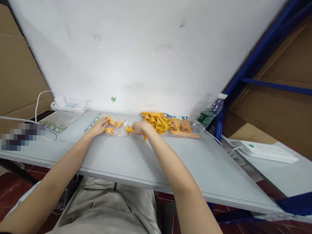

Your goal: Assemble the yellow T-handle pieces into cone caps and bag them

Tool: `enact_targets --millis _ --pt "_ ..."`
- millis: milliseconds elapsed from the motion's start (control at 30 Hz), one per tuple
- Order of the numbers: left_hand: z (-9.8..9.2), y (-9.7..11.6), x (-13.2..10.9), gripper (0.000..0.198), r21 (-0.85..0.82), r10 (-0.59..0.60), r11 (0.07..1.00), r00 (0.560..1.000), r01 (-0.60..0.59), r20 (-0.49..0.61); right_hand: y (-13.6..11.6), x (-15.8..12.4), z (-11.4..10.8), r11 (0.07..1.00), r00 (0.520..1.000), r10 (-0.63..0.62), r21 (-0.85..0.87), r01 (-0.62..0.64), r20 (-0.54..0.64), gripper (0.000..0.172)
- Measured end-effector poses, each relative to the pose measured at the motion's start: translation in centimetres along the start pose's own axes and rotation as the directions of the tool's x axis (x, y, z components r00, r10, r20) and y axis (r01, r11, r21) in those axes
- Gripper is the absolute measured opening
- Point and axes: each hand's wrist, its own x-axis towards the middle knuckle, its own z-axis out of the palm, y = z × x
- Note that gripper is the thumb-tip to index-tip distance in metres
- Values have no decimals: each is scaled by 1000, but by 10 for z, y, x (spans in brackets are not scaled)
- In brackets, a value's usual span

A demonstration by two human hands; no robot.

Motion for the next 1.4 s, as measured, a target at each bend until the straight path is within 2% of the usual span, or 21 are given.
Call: enact_targets --millis 100,233,433,567,633,767,933,1033,1133,1200,1333,1400 --pt "0 0 0 49 3 -8 1000 1000 8 0 -6 0 -3 987 986 103 -133 -86 128 11" --pt "0 1 0 48 -16 -9 1000 1000 9 0 -19 1 -4 988 992 93 -132 -82 80 5" --pt "-3 3 -1 48 -24 -9 1000 1000 9 19 -29 6 3 984 994 104 -150 -97 43 15" --pt "-4 5 -2 47 -20 -13 1000 1000 13 19 -28 8 5 993 999 35 -114 -34 8 18" --pt "-4 4 -2 47 -22 -11 1000 1000 12 9 -26 8 5 998 1000 7 -62 -7 -11 19" --pt "-2 3 -1 48 -29 -5 1000 1000 5 4 -14 5 4 991 991 37 132 -20 -129 28" --pt "-2 4 -1 48 -34 -8 999 1000 8 -6 1 5 7 906 986 -49 408 111 -159 22" --pt "-3 6 -1 49 -33 -15 999 1000 15 -6 -1 8 13 901 978 -80 407 153 -191 24" --pt "-4 7 -1 48 -36 -15 999 1000 15 -3 -8 13 19 937 967 -52 323 134 -250 21" --pt "-4 7 0 47 -38 -18 999 1000 18 -6 -11 16 23 929 959 -41 343 140 -279 20" --pt "-4 10 0 49 -58 -44 997 999 42 -25 -7 22 28 778 949 -87 575 254 -302 28" --pt "-5 12 -1 50 -71 -52 996 998 49 -35 -5 25 31 705 954 -83 659 260 -288 32"
